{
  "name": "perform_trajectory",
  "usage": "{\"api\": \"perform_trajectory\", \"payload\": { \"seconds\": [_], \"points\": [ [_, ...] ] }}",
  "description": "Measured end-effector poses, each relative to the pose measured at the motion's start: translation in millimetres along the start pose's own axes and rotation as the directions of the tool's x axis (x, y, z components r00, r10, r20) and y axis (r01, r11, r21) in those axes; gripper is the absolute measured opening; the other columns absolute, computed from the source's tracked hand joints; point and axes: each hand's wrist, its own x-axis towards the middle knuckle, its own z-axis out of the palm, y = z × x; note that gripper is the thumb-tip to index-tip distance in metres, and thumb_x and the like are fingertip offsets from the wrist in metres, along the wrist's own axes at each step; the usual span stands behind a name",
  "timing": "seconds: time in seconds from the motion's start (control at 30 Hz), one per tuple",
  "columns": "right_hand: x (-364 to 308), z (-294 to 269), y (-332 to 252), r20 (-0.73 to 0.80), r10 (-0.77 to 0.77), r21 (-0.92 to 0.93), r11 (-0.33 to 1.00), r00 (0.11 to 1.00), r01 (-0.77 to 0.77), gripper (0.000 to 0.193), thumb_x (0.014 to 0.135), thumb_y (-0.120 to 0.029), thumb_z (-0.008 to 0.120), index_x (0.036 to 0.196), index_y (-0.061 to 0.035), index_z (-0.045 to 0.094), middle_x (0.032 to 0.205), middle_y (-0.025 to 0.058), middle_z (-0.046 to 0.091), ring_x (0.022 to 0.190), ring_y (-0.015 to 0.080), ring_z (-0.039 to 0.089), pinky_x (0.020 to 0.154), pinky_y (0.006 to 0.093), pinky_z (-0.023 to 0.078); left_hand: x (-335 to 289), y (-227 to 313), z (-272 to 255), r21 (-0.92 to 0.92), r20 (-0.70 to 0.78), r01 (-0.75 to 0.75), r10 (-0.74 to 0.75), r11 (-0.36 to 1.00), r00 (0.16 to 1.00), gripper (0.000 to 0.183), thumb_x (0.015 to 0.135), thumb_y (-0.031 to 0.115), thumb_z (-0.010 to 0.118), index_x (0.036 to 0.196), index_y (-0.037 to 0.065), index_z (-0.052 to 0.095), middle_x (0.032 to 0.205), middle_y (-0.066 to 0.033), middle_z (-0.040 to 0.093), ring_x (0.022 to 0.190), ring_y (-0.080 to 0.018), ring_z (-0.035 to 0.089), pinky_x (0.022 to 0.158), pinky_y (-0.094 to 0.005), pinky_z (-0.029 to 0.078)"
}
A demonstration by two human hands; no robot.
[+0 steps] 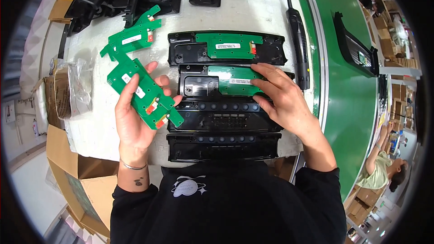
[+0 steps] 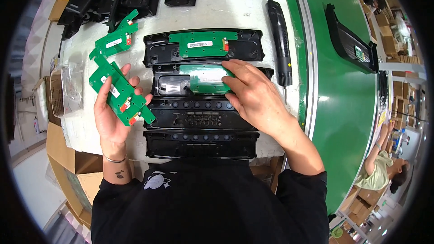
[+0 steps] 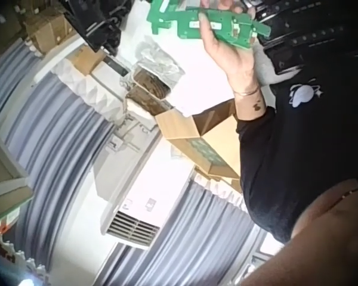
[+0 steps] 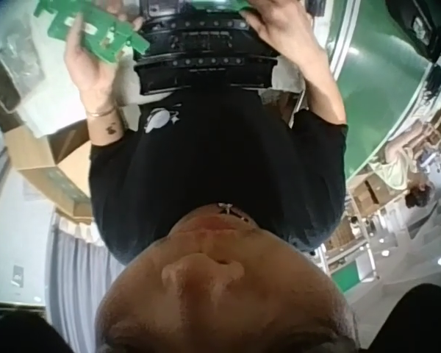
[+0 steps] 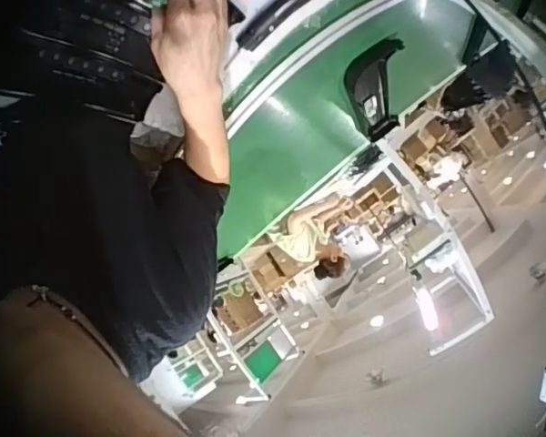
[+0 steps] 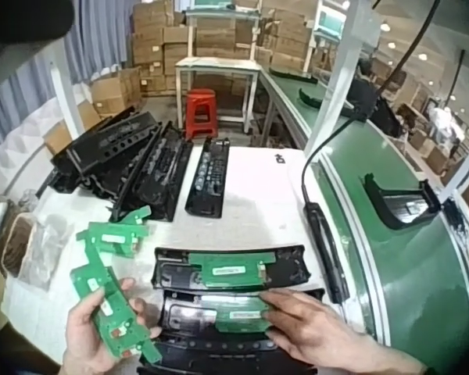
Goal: Assemble electronic circuit boards into black plastic housings and secure them with screws using an electric screwdriver.
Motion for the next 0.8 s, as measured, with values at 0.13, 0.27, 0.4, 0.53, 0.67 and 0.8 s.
{"api": "perform_trajectory", "payload": {
  "seconds": [0.13, 0.27, 0.4, 0.53, 0.67, 0.8],
  "points": [
    [0, -7, 0, -0.034, -0.013, 0.018, 1.0, 0.999, 0.014, 0.03, 0.064, -0.008, 0.069, 0.09, 0.0039, 0.059, 0.111, 0.0147, 0.054, 0.108, 0.0317, 0.049, 0.087, 0.0385, 0.044, -1, 1, -3, -0.043, 0.062, 0.022, -0.019, 0.999, 0.998, 0.043, 0.093, 0.029, 0.036, 0.126, 0.002, 0.038, 0.097, -0.0125, 0.048, 0.083, -0.0223, 0.051, 0.08, -0.047, 0.047],
    [-6, -8, 6, -0.069, -0.018, -0.019, 1.0, 0.997, 0.017, 0.024, 0.067, -0.005, 0.067, 0.088, 0.0035, 0.06, 0.101, 0.0124, 0.058, 0.096, 0.0288, 0.054, 0.08, 0.0366, 0.046, -3, 1, -3, -0.072, 0.073, 0.035, -0.03, 0.997, 0.997, 0.044, 0.093, 0.03, 0.036, 0.127, 0.002, 0.036, 0.098, -0.0131, 0.048, 0.085, -0.0236, 0.051, 0.082, -0.0482, 0.047],
    [-10, 0, 11, -0.076, 0.04, 0.04, 0.998, 0.996, -0.037, 0.018, 0.071, -0.001, 0.064, 0.088, 0.003, 0.06, 0.094, 0.012, 0.06, 0.081, 0.0274, 0.058, 0.072, 0.035, 0.048, -1, 1, -4, -0.064, 0.088, 0.044, -0.038, 0.997, 0.995, 0.044, 0.093, 0.03, 0.036, 0.127, 0.002, 0.036, 0.098, -0.0132, 0.047, 0.086, -0.0239, 0.05, 0.083, -0.0488, 0.047],
    [-10, 2, 13, -0.094, 0.04, 0.067, 0.997, 0.995, -0.033, 0.018, 0.071, 0.0, 0.063, 0.088, 0.0026, 0.06, 0.094, 0.0124, 0.06, 0.08, 0.027, 0.058, 0.07, 0.0339, 0.049, 0, -1, -6, -0.085, 0.122, 0.058, -0.047, 0.995, 0.991, 0.046, 0.093, 0.031, 0.035, 0.129, 0.002, 0.034, 0.1, -0.0143, 0.047, 0.089, -0.025, 0.05, 0.085, -0.05, 0.046],
    [0, -7, -4, -0.124, 0.04, 0.119, 0.993, 0.991, -0.026, 0.02, 0.069, -0.002, 0.066, 0.088, 0.0023, 0.06, 0.094, 0.0119, 0.06, 0.082, 0.0265, 0.059, 0.071, 0.0328, 0.049, -8, -7, 18, -0.105, 0.078, 0.061, -0.053, 0.993, 0.996, 0.051, 0.09, 0.035, 0.039, 0.129, 0.004, 0.033, 0.117, -0.0205, 0.047, 0.103, -0.0295, 0.051, 0.089, -0.0518, 0.041],
    [21, 2, -43, -0.211, -0.01, 0.255, 0.965, 0.977, 0.065, 0.032, 0.066, -0.019, 0.071, 0.088, -0.0004, 0.057, 0.091, 0.0114, 0.058, 0.081, 0.0278, 0.058, 0.069, 0.0343, 0.049, -7, -30, 43, -0.085, 0.188, 0.174, -0.156, 0.981, 0.97, 0.055, 0.088, 0.036, 0.042, 0.133, 0.008, 0.027, 0.127, -0.0203, 0.041, 0.115, -0.0321, 0.044, 0.094, -0.0489, 0.038]
  ]
}}
